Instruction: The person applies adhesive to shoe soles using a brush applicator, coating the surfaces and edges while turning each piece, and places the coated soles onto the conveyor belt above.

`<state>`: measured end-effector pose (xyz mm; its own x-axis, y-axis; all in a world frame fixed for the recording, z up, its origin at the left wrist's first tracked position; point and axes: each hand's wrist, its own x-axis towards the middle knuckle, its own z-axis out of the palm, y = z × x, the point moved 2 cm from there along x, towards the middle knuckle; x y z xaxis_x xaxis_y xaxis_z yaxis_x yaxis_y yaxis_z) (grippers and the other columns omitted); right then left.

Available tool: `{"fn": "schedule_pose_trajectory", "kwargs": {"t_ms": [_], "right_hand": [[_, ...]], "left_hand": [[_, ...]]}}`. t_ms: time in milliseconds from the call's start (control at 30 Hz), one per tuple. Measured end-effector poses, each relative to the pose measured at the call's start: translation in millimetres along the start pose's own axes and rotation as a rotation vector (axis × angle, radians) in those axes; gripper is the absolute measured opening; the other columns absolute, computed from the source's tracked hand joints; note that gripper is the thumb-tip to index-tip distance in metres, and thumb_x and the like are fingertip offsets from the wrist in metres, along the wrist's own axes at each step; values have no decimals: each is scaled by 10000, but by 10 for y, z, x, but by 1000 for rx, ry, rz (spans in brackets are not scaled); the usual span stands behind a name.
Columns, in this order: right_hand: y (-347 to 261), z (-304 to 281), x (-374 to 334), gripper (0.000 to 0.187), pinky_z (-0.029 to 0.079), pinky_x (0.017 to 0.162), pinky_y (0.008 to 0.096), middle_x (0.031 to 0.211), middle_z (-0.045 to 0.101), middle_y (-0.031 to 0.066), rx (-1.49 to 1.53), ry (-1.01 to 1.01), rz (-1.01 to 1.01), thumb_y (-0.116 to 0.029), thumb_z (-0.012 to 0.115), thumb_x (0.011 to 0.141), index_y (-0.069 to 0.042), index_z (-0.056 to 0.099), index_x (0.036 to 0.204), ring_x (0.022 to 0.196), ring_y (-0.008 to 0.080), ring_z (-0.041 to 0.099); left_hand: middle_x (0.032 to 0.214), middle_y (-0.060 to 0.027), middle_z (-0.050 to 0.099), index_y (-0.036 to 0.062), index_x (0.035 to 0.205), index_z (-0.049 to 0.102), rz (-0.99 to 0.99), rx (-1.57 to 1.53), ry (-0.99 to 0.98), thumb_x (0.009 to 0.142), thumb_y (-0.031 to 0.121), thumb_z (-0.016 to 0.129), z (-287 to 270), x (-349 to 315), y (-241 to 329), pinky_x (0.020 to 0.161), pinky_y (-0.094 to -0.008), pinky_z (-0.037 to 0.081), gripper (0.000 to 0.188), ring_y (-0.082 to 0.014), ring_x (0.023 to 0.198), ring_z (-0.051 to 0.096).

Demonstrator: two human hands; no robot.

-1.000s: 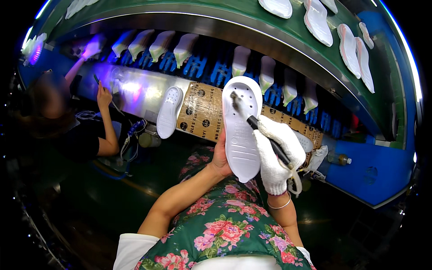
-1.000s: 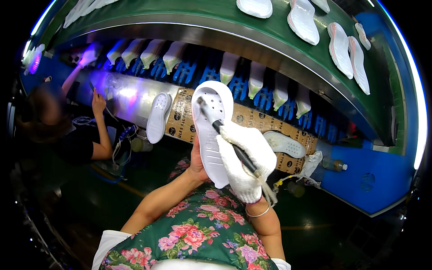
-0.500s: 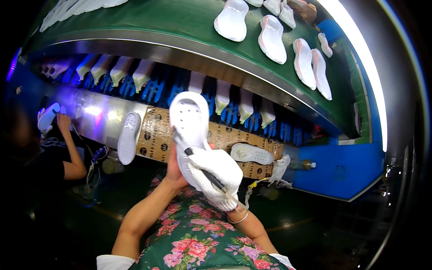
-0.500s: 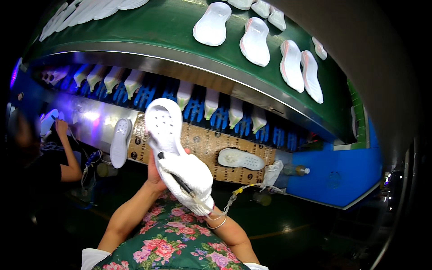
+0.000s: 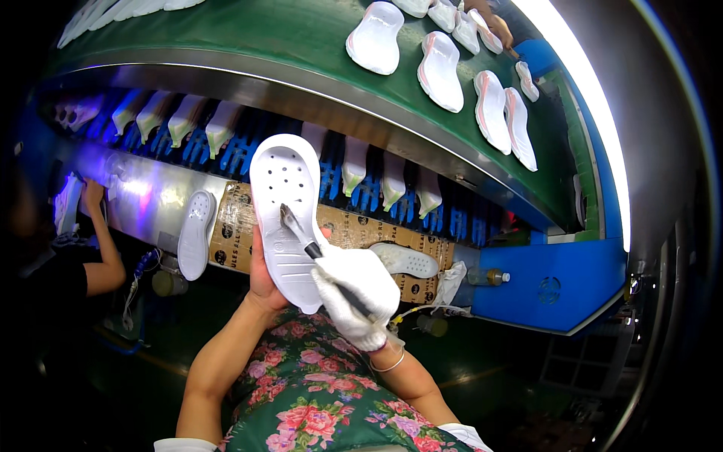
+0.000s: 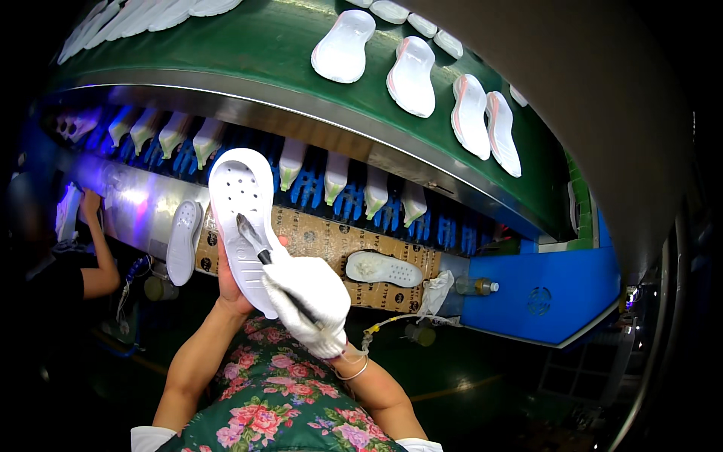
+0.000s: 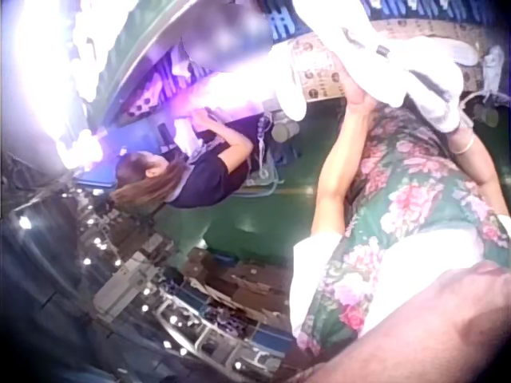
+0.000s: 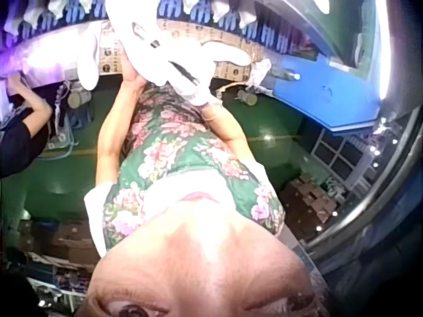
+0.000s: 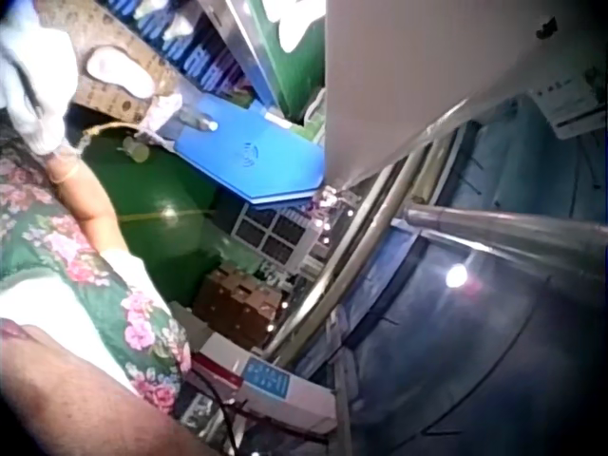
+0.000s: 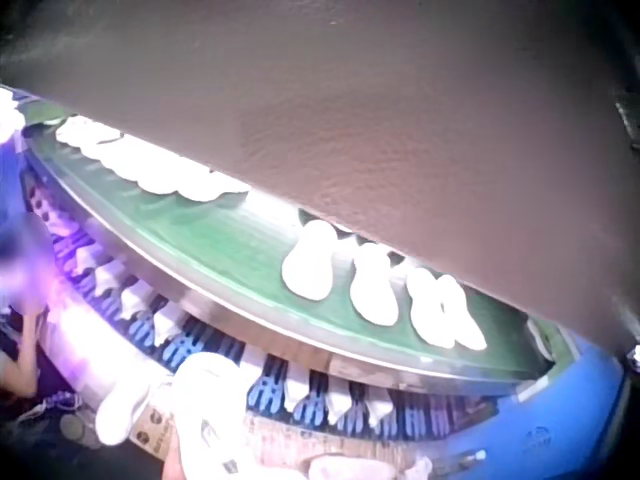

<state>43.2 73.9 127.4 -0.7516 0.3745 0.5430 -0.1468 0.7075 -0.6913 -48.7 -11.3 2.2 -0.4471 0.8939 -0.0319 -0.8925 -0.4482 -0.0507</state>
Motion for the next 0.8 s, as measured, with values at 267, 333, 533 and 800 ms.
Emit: {"fn": "schedule_pose_trajectory", "kwargs": {"t_ms": [267, 333, 533, 800], "right_hand": [[29, 32, -108, 233, 550, 722, 365, 923, 737, 93, 191, -83, 76, -19, 792, 745, -78, 763, 968, 795, 276, 706], [17, -18, -67, 251, 545, 699, 362, 910, 734, 98, 42, -32, 6, -20, 792, 753, -83, 754, 993, 771, 281, 698], [-54, 76, -49, 240, 545, 704, 346, 909, 742, 110, 146, -155, -61, 3, 806, 721, -65, 757, 946, 788, 257, 711], [-67, 134, -168, 341, 545, 732, 351, 977, 743, 111, 20, -234, -176, 28, 809, 709, -93, 753, 1023, 829, 284, 709]], "left_hand": [[1406, -222, 529, 64, 1524, 345, -8, 16, -154, 911, 802, 371, 135, 63, 62, 996, -592, 513, 960, -448, 1206, 593], [1409, -228, 524, 72, 1529, 341, -5, 11, -161, 906, 809, 372, 183, 113, 41, 985, -600, 518, 965, -454, 1205, 592], [1218, -305, 614, -8, 1465, 395, -137, -45, -162, 792, 913, 413, 159, 246, 47, 866, -571, 571, 1141, -462, 997, 679], [1364, -229, 538, 59, 1512, 355, -70, 40, -173, 846, 881, 355, 82, 195, 194, 830, -608, 579, 1058, -428, 1121, 625]]}}
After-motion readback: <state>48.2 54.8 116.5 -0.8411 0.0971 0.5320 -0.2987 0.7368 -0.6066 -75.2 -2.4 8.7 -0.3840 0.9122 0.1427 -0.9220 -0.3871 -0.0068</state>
